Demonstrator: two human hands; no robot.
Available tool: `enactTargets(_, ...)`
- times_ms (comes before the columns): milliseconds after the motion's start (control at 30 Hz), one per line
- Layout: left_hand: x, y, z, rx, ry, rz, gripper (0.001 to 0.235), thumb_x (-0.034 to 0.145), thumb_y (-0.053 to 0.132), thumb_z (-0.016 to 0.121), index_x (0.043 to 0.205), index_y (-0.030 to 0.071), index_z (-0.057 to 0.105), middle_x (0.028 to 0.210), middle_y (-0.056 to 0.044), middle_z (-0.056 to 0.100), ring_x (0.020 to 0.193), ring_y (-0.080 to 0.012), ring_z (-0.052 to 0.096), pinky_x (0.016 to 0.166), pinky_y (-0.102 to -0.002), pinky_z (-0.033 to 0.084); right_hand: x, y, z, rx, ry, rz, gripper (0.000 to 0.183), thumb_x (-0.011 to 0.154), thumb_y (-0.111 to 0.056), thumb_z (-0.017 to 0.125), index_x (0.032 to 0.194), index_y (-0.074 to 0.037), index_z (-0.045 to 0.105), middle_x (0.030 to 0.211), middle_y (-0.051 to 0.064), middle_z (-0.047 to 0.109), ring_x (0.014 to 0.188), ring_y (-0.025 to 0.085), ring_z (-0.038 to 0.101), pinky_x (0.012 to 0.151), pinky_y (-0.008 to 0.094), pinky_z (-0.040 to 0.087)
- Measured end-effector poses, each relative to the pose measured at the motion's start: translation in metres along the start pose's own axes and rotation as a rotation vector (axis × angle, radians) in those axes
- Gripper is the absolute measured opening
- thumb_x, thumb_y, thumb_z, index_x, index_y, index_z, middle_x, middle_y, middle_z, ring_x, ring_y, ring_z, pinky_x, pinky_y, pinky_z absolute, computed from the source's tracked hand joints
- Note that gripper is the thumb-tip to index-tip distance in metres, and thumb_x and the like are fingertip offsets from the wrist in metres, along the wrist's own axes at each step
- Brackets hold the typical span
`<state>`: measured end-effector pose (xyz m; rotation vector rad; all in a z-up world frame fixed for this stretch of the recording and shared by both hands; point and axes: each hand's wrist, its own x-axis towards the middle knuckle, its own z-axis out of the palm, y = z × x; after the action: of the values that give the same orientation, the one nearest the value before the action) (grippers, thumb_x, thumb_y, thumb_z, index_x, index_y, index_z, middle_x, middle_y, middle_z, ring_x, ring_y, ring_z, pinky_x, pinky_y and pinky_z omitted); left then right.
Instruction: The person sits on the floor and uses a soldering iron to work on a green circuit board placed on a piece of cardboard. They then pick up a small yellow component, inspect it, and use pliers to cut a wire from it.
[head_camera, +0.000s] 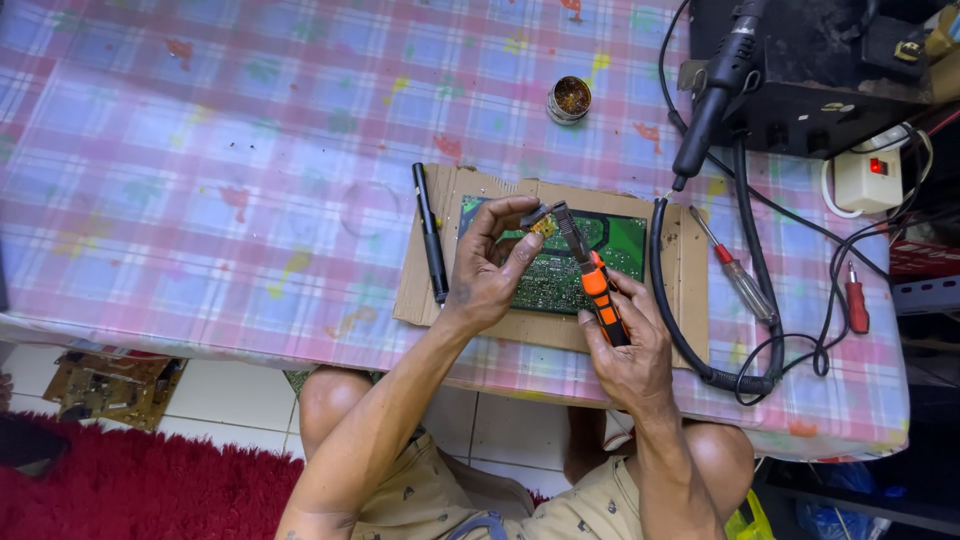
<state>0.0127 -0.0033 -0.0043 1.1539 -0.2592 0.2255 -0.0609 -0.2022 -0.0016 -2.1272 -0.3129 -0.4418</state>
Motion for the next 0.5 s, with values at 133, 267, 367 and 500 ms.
enactTargets(133, -0.001, 0.000, -0.001, -0.010, -0.003, 0.035, 0.036, 0.097, 0.010, 0.072, 0.131, 0.005, 0.061, 0.126, -0.014, 0.069, 0.115, -0.0192, 0.069, 0.090, -0.029, 0.061, 0.000, 0.001, -0.002, 0.005, 0.016, 0.022, 0.021, 0.089, -0.011, 0.077, 0.107, 0.000, 0.075, 0.128, 0.020, 0.066, 0.122, 0.046, 0.064, 0.098, 0.051, 0.052)
enactTargets(267, -0.001, 0.001, 0.002, 0.039, -0.077, 0.094, 0.033, 0.103, 0.008, 0.063, 0.136, 0.005, 0.062, 0.130, -0.014, 0.065, 0.114, -0.0196, 0.067, 0.093, -0.032, 0.061, 0.002, -0.003, -0.004, -0.020, 0.032, 0.017, 0.020, 0.088, -0.008, 0.077, 0.107, 0.000, 0.075, 0.129, 0.021, 0.066, 0.122, 0.045, 0.064, 0.098, 0.050, 0.053)
enactTargets(367, -0.004, 0.004, 0.006, 0.014, -0.095, 0.056, 0.035, 0.107, 0.012, 0.059, 0.142, 0.006, 0.058, 0.129, -0.013, 0.064, 0.111, -0.0169, 0.066, 0.093, -0.032, 0.060, 0.004, -0.003, -0.008, -0.042, 0.014, 0.010, 0.022, 0.088, -0.006, 0.076, 0.108, 0.000, 0.076, 0.130, 0.020, 0.066, 0.123, 0.044, 0.064, 0.099, 0.050, 0.052)
enactTargets(500, -0.001, -0.006, 0.002, -0.051, -0.023, 0.015, 0.031, 0.104, 0.011, 0.063, 0.132, -0.001, 0.061, 0.117, -0.016, 0.069, 0.101, -0.0171, 0.069, 0.089, -0.031, 0.062, 0.007, 0.000, -0.016, -0.042, -0.026, -0.014, 0.027, 0.086, -0.005, 0.076, 0.112, 0.000, 0.076, 0.134, 0.021, 0.065, 0.125, 0.046, 0.062, 0.101, 0.051, 0.052)
